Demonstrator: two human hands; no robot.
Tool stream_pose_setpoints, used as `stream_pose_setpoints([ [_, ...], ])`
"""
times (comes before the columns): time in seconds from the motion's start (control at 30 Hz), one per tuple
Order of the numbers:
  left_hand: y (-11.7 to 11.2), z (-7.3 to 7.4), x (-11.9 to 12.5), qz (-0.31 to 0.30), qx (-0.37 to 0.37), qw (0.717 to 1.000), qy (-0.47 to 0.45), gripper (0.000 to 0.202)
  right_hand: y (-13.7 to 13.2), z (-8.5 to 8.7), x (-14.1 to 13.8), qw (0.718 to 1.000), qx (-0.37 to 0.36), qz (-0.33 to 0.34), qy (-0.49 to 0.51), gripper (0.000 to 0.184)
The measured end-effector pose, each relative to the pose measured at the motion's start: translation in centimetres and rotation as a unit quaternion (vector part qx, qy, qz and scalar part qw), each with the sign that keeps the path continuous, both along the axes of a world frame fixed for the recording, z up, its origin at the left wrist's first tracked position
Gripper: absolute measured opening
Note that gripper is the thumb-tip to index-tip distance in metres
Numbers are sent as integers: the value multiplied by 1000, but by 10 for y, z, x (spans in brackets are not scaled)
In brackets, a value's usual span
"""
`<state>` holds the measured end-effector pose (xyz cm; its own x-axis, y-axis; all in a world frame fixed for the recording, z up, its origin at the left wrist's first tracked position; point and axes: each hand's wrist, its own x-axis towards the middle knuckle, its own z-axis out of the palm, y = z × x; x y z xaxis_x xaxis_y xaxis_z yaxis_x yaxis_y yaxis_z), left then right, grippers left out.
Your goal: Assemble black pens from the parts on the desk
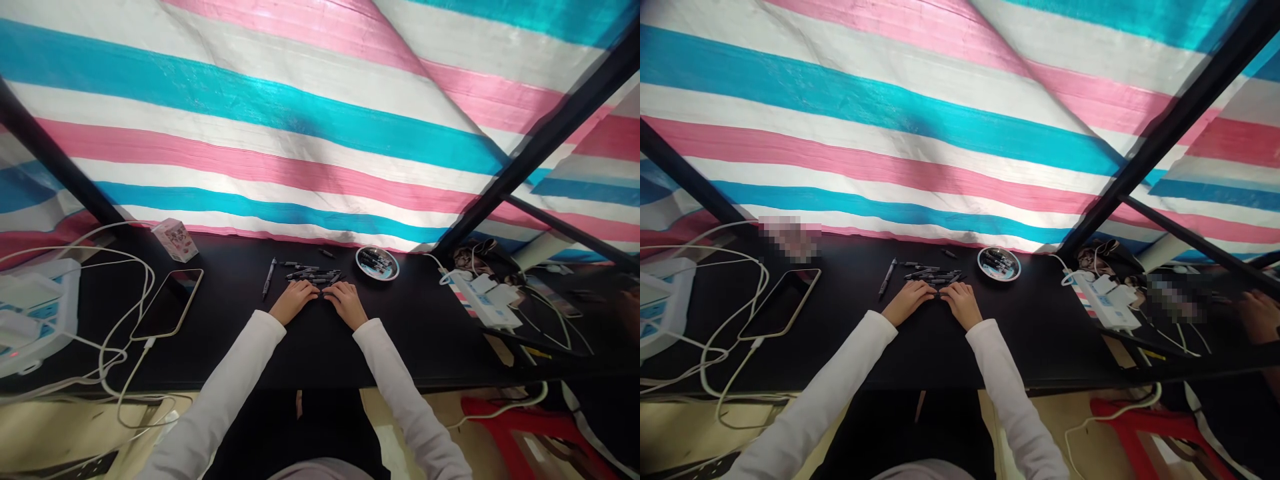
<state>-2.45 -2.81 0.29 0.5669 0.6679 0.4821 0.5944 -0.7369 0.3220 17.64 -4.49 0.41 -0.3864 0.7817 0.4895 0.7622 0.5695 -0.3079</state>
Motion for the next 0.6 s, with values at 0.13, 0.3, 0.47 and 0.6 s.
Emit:
stream_pose_setpoints([
  [0.13, -1, -1, 2, -3, 4, 1000, -11, 23, 2, -2, 0, 999, -16, -2, 50, 17],
  [0.3, -1, 4, 1, -1, 26, 999, -20, 25, 5, -3, 2, 995, -51, 3, 90, 16],
  [0.47, -2, 3, 1, -2, 23, 999, -28, 24, 3, 0, 1, 995, -52, 21, 78, 19],
  [0.6, -3, -2, 4, -20, 0, 998, -62, 27, 2, 0, 1, 994, -60, 2, 88, 24],
])
